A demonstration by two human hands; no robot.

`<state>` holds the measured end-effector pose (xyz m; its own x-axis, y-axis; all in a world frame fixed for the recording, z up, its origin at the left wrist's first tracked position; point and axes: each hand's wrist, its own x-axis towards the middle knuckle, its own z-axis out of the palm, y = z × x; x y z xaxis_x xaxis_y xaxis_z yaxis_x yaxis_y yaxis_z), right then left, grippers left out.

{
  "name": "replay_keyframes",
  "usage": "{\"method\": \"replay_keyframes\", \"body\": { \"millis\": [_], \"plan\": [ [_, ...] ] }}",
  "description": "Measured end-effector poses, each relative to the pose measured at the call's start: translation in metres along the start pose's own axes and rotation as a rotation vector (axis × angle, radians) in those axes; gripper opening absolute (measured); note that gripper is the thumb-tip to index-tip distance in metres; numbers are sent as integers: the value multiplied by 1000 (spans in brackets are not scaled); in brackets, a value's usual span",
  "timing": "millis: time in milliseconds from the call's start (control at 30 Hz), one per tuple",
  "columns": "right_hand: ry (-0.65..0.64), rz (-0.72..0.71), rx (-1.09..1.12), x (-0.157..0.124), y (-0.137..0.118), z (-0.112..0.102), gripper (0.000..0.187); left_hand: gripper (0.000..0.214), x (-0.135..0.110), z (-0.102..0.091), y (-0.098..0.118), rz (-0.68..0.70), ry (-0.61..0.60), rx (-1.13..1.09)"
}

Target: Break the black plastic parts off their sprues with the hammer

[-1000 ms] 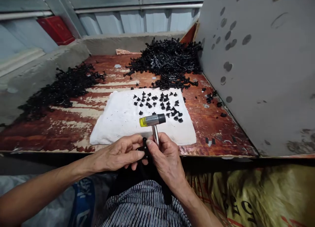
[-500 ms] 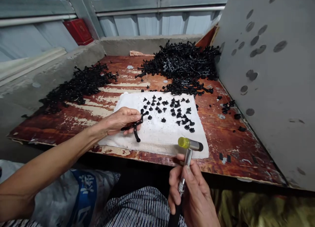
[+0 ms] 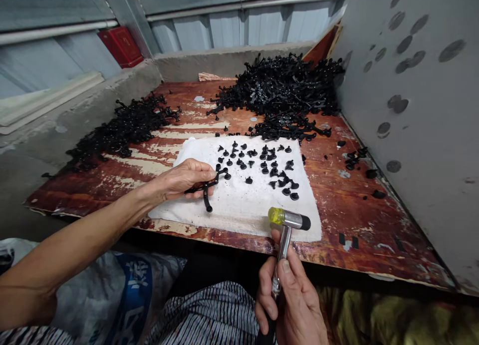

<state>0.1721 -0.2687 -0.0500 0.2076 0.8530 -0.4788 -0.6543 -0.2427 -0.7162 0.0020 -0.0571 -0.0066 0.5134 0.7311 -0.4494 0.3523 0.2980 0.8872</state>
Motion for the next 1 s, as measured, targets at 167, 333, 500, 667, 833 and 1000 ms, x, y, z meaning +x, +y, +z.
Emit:
{"method": "replay_keyframes", "body": {
  "millis": [167,333,500,667,833,1000],
  "plan": [
    [13,6,9,0,0,2,46,28,2,-1,-2,11,-15,9],
    [31,15,26,0,-1,3,51,28,2,-1,-2,16,-16,1],
    [0,21,4,1,0,2,44,28,4,-2,-4,17,-28,8],
    [24,30,26,1,0,3,45,27,5,-3,-5,12,-19,14],
    [58,39,32,0,-3,7,46,28,6,-2,-6,19,-25,32],
    [59,32,28,0,-1,7,50,28,7,-4,-6,13,-3,71]
  ]
}}
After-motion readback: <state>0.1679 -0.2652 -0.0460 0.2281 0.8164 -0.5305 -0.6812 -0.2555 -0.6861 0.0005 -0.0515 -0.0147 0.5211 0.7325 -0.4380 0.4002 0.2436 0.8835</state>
